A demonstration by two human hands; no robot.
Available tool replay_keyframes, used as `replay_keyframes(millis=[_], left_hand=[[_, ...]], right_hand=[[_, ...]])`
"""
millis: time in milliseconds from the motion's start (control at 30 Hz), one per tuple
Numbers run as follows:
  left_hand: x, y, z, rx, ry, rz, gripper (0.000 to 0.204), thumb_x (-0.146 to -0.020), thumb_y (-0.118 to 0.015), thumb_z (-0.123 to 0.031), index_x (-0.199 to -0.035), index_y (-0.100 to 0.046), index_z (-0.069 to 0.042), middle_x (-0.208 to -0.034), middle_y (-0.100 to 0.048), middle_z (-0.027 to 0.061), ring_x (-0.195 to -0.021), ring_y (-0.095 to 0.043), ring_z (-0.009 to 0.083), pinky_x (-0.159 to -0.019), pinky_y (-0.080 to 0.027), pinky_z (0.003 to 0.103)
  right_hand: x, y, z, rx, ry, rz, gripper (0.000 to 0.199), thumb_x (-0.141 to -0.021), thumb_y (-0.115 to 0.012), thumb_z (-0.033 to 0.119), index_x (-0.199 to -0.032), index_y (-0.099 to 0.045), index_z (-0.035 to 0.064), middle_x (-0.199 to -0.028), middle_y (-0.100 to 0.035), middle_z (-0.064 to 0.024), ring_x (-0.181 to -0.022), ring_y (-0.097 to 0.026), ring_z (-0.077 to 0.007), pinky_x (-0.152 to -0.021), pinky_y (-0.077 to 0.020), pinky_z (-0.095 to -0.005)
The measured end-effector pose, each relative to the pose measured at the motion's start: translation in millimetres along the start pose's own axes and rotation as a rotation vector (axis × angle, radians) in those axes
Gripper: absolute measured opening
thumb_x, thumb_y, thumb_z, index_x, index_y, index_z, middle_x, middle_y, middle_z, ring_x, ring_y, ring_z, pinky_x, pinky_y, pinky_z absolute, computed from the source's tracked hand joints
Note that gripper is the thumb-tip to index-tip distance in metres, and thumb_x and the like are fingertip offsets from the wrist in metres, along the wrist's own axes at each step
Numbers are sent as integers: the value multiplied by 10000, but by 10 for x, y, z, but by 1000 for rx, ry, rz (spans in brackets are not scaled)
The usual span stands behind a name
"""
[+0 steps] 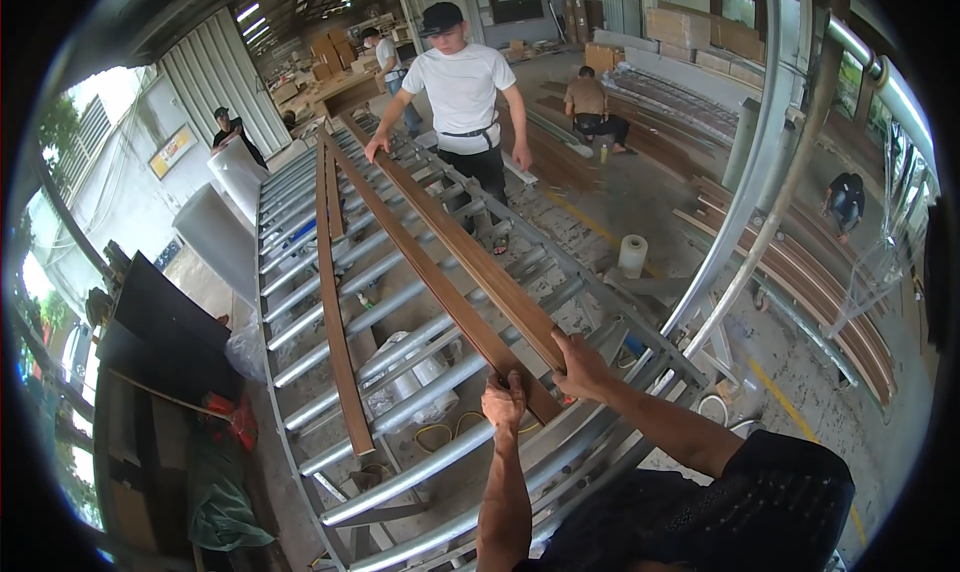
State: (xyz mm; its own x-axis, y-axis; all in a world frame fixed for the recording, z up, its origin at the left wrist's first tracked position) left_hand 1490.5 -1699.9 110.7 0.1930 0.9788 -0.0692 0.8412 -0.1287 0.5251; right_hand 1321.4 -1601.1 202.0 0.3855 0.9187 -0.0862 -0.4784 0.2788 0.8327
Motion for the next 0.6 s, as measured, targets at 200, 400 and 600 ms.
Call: replay_keyframes(millis=[200, 400, 600], left_hand=[[-196, -88, 112, 166, 63, 56, 437, -822, -668, -362, -1070, -639, -4, -896, -696, 171, -829, -678, 295, -741, -524, 389], [7, -39, -166, 760, 131, 243, 228, -858, -604, -150, -962, -663, 44, -818, -662, 61, -730, -595, 138, -654, -500, 288], [261, 80, -143, 712, 256, 368, 310, -898, -581, -275, -956, -661, 19, -694, -584, 13, -592, -510, 96, -549, -421, 248]], right_hand=[[-22, -6, 82, 82, 75, -38, 768, -745, -698, 210, -1384, -313, 25, -1263, -418, -304, -1117, -499, -462, -949, -443, -473], [325, 4, 659, -106, 407, -154, 644, -767, -710, 271, -1282, -455, -22, -1210, -530, -217, -1109, -536, -406, -961, -435, -459], [551, -484, 588, -75, 218, 215, 1026, -691, -752, 271, -1429, -115, -49, -1113, -480, -364, -955, -572, -493, -748, -532, -483]])
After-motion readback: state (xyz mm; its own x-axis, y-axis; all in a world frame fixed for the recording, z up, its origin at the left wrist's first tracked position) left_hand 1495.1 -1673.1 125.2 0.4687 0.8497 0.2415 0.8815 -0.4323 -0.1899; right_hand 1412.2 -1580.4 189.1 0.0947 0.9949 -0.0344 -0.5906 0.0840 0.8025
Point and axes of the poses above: each hand's wrist, its own x-axis away from the middle knuckle, its own y-axis out of the back of the hand, z = x × y, the point moved 9 cm from there along -x, towards the middle knuckle
